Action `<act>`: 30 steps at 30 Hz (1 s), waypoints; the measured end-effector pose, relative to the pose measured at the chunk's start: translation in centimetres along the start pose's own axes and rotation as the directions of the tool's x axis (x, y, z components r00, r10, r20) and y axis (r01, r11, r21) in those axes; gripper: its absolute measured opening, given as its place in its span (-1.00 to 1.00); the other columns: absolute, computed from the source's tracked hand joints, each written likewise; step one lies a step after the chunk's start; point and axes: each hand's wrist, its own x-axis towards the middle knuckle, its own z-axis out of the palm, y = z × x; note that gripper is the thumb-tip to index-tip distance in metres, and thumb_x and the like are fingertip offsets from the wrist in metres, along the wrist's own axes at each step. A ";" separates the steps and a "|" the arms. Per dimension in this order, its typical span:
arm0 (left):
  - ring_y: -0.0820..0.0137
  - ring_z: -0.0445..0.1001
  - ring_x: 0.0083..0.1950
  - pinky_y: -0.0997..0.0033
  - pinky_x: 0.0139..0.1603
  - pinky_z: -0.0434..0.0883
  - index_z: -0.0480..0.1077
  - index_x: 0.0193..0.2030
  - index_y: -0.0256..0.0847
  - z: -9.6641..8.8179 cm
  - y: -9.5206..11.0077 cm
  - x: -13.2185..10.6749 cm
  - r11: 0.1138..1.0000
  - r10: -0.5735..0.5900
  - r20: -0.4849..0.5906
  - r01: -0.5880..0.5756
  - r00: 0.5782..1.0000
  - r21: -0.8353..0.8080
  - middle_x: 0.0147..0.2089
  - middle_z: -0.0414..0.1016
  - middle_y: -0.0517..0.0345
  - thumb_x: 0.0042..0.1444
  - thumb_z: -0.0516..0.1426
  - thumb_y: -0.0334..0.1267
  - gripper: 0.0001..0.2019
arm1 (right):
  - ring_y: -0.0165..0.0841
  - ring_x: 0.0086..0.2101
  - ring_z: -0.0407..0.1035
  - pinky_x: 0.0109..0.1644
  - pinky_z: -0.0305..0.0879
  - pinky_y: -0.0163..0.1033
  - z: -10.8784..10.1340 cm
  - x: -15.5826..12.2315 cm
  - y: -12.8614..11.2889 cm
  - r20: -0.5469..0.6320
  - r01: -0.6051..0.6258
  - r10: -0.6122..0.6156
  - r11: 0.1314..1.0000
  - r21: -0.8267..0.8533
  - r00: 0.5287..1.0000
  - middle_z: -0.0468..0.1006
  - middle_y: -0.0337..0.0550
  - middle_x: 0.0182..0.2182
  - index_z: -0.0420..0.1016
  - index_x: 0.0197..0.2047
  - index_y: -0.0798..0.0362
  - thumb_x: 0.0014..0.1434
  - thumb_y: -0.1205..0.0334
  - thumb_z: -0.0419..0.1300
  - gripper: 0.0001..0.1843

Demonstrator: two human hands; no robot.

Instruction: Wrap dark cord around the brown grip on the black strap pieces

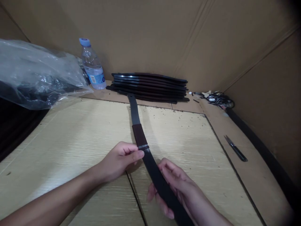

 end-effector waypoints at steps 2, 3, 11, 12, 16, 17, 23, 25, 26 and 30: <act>0.61 -0.03 -0.63 0.55 -0.62 -0.06 0.20 -0.59 -0.28 -0.1 0.0 0.0 1.000 0.009 -0.003 -0.009 1.000 0.011 -0.67 0.05 0.36 0.16 0.09 -0.04 -0.58 | -0.54 -0.69 0.28 -0.65 0.11 -0.49 -0.1 0.0 0.0 -0.029 -0.034 0.036 0.999 0.042 0.999 0.59 -0.06 -0.47 0.13 -0.28 0.01 0.24 0.00 0.06 -0.73; 0.61 -0.03 -0.63 0.55 -0.62 -0.06 0.20 -0.59 -0.28 -0.1 -0.1 0.0 1.000 0.014 -0.007 -0.014 1.000 0.018 -0.67 0.05 0.36 0.16 0.09 -0.04 -0.58 | -0.53 -0.68 0.29 -0.64 0.12 -0.49 -0.1 0.0 0.0 -0.042 -0.046 0.049 0.997 0.058 0.998 0.58 -0.08 -0.48 0.13 -0.29 0.01 0.23 0.02 0.09 -0.74; 0.61 -0.04 -0.61 0.53 -0.62 -0.09 0.20 -0.60 -0.28 0.0 -0.2 0.0 0.999 0.029 -0.017 -0.028 0.999 0.040 -0.64 0.02 0.35 0.17 0.10 -0.05 -0.58 | -0.51 -0.61 0.30 -0.57 0.14 -0.45 -0.1 0.1 -0.6 -0.104 -0.023 0.019 0.999 -0.042 0.994 0.54 -0.16 -0.52 0.20 -0.34 0.04 0.15 0.08 0.21 -0.72; 0.61 -0.04 -0.61 0.53 -0.62 -0.09 0.19 -0.60 -0.28 0.0 -0.2 0.0 0.998 0.030 -0.020 -0.029 0.999 0.047 -0.64 0.02 0.34 0.17 0.09 -0.05 -0.58 | -0.51 -0.59 0.31 -0.56 0.14 -0.45 -0.1 0.1 -0.6 -0.110 -0.018 0.010 0.998 -0.063 0.994 0.54 -0.16 -0.51 0.21 -0.35 0.05 0.14 0.08 0.23 -0.72; 0.61 -0.02 -0.61 0.52 -0.62 -0.07 0.19 -0.61 -0.28 -0.1 -0.1 0.0 0.996 0.024 -0.031 -0.021 0.999 0.083 -0.65 0.03 0.34 0.17 0.09 -0.05 -0.57 | -0.50 -0.57 0.29 -0.54 0.15 -0.42 -0.3 0.2 -0.3 -0.157 -0.008 -0.010 0.994 -0.112 0.988 0.53 -0.17 -0.52 0.28 -0.34 0.08 0.09 0.05 0.27 -0.70; 0.61 -0.02 -0.61 0.52 -0.62 -0.07 0.20 -0.61 -0.28 -0.1 -0.1 0.0 0.996 0.022 -0.033 -0.019 0.999 0.091 -0.65 0.02 0.34 0.17 0.09 -0.05 -0.57 | -0.50 -0.58 0.29 -0.54 0.15 -0.42 -0.4 0.3 -0.2 -0.162 0.001 -0.021 0.992 -0.126 0.987 0.53 -0.17 -0.51 0.30 -0.34 0.08 0.07 0.04 0.28 -0.69; 0.60 0.01 -0.59 0.52 -0.60 -0.04 0.19 -0.60 -0.28 0.0 0.3 -0.1 0.993 0.053 -0.004 -0.052 0.999 0.102 -0.62 0.06 0.33 0.20 0.06 -0.05 -0.57 | -0.54 -0.55 0.22 -0.51 0.17 -0.43 -0.6 0.4 -0.2 -0.203 0.069 -0.104 0.982 -0.175 0.974 0.43 -0.27 -0.54 0.41 -0.31 0.11 -0.04 0.11 0.39 -0.68; 0.59 0.02 -0.57 0.52 -0.58 -0.03 0.18 -0.59 -0.28 0.0 0.4 -0.2 0.992 0.062 0.005 -0.062 0.998 0.109 -0.61 0.06 0.32 0.19 0.06 -0.05 -0.58 | -0.53 -0.55 0.21 -0.54 0.15 -0.44 -0.5 0.4 -0.3 -0.197 0.049 -0.080 0.987 -0.156 0.977 0.39 -0.31 -0.56 0.41 -0.26 0.10 -0.04 0.11 0.39 -0.65; 0.59 0.02 -0.56 0.52 -0.58 -0.03 0.17 -0.59 -0.28 0.0 0.4 -0.2 0.992 0.066 0.015 -0.067 0.998 0.105 -0.60 0.05 0.32 0.19 0.07 -0.04 -0.58 | -0.53 -0.55 0.20 -0.56 0.14 -0.45 -0.5 0.4 -0.3 -0.187 0.038 -0.065 0.989 -0.145 0.980 0.38 -0.31 -0.56 0.40 -0.24 0.09 -0.04 0.09 0.38 -0.63; 0.57 -0.04 -0.53 0.52 -0.56 -0.07 0.12 -0.57 -0.25 0.0 0.3 -0.2 0.995 0.082 0.073 -0.085 0.994 0.051 -0.57 -0.02 0.33 0.11 0.11 0.02 -0.56 | -0.52 -0.58 0.21 -0.64 0.13 -0.47 -0.4 0.4 -0.2 -0.165 0.017 -0.042 0.989 -0.147 0.985 0.40 -0.30 -0.54 0.34 -0.19 0.07 -0.05 0.03 0.37 -0.56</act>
